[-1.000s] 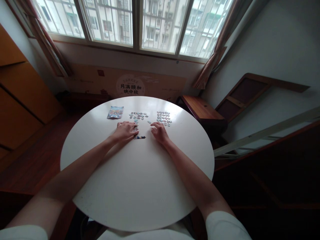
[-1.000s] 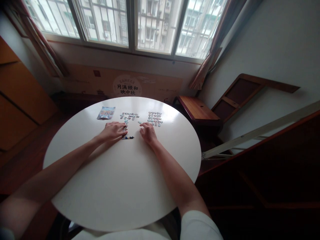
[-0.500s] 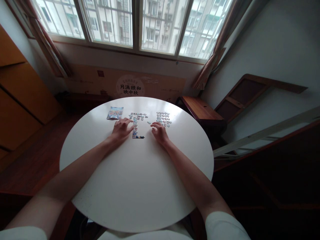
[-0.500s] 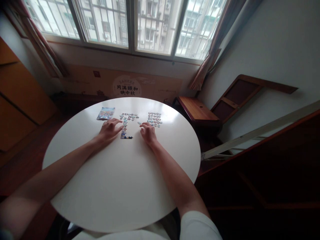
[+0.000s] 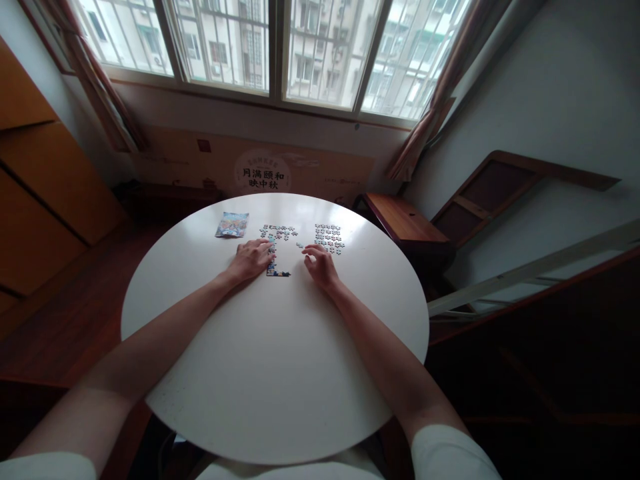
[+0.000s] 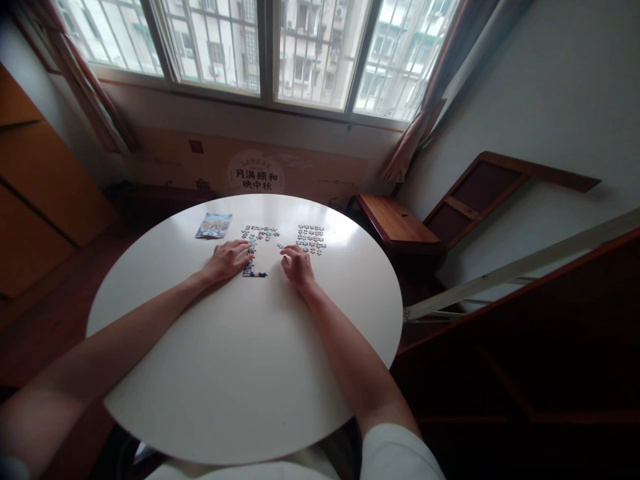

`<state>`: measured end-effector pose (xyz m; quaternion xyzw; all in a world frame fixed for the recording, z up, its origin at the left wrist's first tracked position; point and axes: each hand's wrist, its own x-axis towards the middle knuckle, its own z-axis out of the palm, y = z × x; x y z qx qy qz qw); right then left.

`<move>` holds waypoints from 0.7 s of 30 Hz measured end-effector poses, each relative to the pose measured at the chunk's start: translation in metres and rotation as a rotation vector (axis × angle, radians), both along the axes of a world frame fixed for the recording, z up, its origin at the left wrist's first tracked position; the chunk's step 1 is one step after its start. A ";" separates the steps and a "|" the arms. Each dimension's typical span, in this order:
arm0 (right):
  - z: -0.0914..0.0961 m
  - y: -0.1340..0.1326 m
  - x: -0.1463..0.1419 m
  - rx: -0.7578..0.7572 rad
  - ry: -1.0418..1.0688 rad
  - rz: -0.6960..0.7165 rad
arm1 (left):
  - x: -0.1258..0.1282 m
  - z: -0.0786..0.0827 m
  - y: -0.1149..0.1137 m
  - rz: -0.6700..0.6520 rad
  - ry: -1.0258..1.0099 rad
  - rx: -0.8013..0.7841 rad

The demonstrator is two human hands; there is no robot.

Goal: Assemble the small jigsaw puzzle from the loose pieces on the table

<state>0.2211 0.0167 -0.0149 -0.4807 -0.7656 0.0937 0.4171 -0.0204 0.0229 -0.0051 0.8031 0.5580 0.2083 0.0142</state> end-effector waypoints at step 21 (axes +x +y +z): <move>0.051 0.033 -0.002 -0.188 -0.190 0.000 | 0.004 0.003 -0.003 0.000 0.002 0.002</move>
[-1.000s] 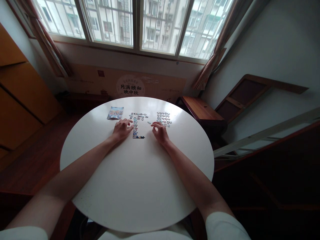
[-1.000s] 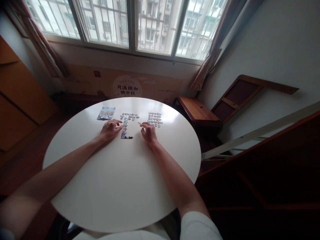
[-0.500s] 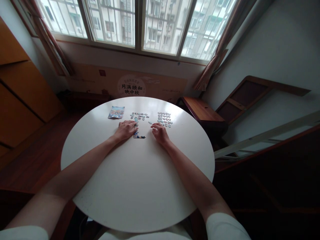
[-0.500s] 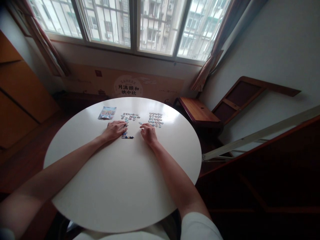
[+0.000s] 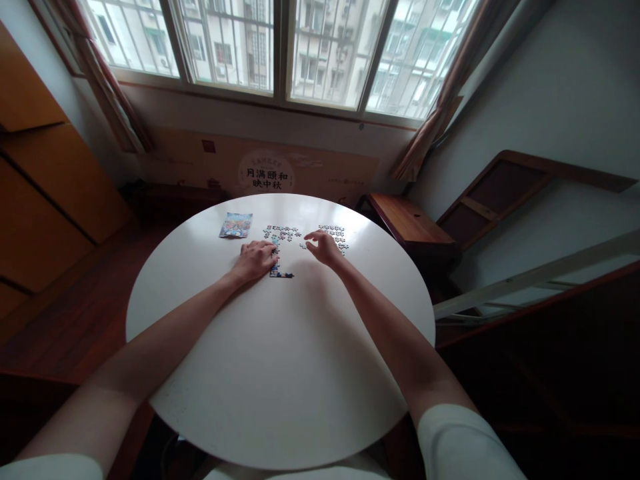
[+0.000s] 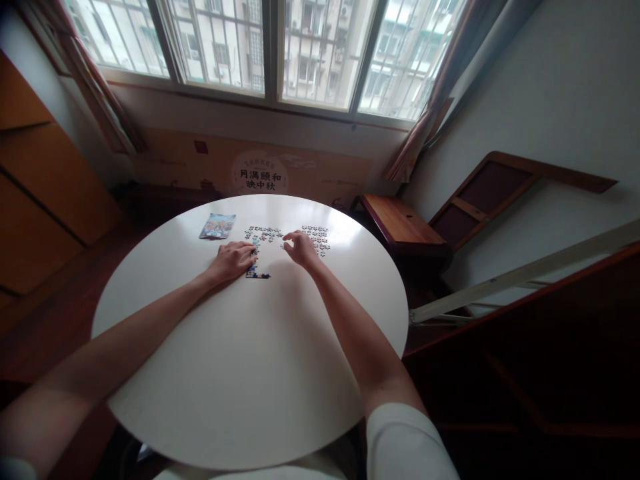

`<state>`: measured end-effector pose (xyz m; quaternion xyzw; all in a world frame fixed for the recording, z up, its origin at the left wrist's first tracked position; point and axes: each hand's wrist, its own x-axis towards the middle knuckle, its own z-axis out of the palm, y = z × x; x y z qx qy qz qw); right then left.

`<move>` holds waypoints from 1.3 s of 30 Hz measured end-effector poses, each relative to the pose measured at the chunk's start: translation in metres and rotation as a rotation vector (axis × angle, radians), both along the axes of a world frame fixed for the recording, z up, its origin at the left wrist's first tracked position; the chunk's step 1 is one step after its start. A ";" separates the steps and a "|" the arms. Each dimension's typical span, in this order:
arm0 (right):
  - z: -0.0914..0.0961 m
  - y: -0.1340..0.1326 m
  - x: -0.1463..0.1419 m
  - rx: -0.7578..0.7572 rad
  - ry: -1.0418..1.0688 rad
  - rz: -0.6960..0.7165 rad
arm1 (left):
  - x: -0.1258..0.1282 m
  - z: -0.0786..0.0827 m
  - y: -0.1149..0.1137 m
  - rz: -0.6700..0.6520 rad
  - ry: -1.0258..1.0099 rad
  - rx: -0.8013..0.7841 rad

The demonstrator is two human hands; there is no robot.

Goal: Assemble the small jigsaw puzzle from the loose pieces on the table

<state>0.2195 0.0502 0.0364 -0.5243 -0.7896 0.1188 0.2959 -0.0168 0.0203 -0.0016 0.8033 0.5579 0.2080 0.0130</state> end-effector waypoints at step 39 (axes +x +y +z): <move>-0.009 0.111 -0.110 -0.248 -0.339 -0.105 | 0.005 0.001 -0.003 0.009 0.009 -0.021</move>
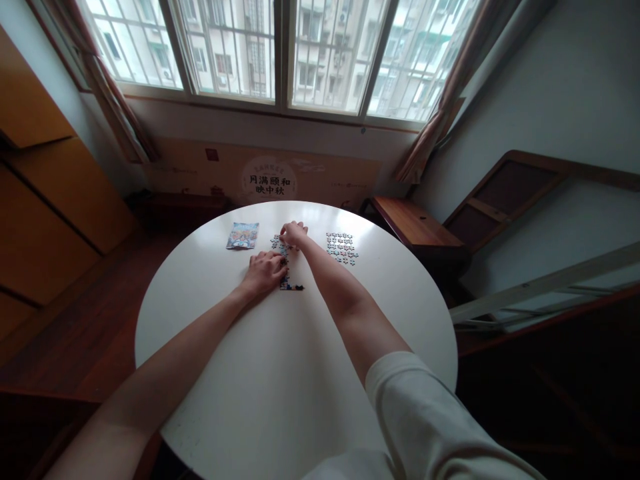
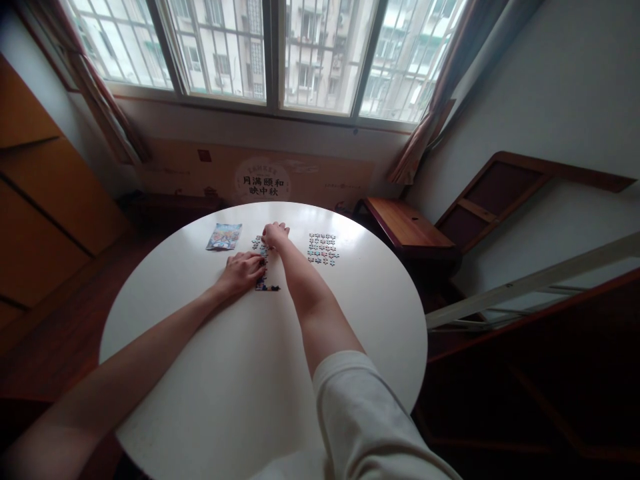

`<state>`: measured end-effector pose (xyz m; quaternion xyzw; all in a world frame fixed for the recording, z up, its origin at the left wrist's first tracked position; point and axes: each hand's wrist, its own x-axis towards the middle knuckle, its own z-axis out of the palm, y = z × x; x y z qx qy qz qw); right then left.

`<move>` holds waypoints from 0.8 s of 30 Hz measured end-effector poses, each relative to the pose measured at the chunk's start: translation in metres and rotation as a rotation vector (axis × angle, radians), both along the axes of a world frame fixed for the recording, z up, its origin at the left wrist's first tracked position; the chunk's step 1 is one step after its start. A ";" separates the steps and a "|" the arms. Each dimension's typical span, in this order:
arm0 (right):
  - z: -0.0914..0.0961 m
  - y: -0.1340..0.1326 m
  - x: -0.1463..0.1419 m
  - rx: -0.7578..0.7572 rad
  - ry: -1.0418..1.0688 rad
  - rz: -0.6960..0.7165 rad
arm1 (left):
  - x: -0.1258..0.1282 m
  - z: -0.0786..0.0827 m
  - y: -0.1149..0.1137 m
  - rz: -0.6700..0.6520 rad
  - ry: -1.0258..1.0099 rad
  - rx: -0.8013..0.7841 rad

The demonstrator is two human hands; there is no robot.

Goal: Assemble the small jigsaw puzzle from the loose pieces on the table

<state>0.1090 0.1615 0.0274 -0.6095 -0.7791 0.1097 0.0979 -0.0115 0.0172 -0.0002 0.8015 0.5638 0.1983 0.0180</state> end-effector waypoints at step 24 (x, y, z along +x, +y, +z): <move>0.010 -0.047 0.060 0.197 0.627 0.160 | 0.003 0.001 0.001 0.009 0.002 -0.018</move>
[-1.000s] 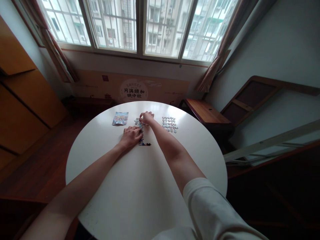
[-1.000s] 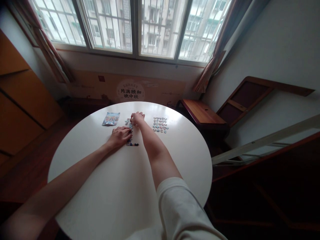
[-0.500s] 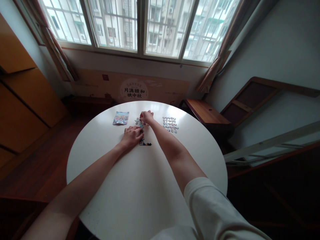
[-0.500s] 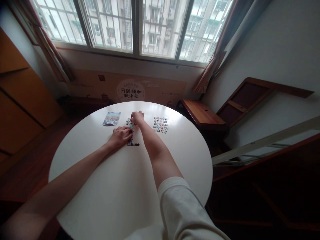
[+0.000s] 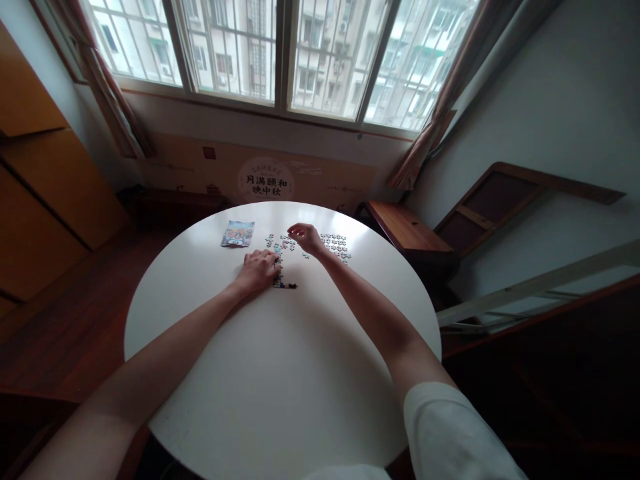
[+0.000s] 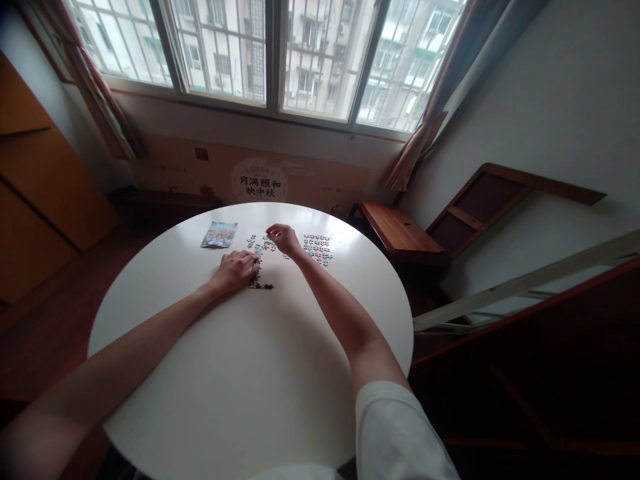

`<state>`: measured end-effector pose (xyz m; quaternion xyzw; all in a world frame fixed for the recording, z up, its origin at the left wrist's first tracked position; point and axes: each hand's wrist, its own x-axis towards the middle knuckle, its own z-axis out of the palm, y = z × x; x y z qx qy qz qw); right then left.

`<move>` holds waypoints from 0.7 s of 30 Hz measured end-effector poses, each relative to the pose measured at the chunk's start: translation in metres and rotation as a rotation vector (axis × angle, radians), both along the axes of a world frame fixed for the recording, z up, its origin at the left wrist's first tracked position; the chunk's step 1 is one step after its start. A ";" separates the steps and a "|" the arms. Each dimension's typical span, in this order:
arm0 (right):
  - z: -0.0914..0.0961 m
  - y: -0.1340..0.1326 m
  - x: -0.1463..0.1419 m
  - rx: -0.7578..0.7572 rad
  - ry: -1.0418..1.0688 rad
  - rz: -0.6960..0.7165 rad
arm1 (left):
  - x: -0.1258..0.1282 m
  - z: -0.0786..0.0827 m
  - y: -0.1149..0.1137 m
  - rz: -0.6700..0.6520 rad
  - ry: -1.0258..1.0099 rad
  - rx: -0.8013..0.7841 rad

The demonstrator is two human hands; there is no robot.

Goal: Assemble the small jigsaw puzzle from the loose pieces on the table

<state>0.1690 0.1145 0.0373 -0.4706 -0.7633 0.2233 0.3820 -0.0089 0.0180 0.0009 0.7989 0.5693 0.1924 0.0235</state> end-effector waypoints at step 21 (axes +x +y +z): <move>-0.003 -0.088 0.061 -0.213 -0.039 0.076 | -0.003 -0.005 0.001 -0.017 0.037 0.049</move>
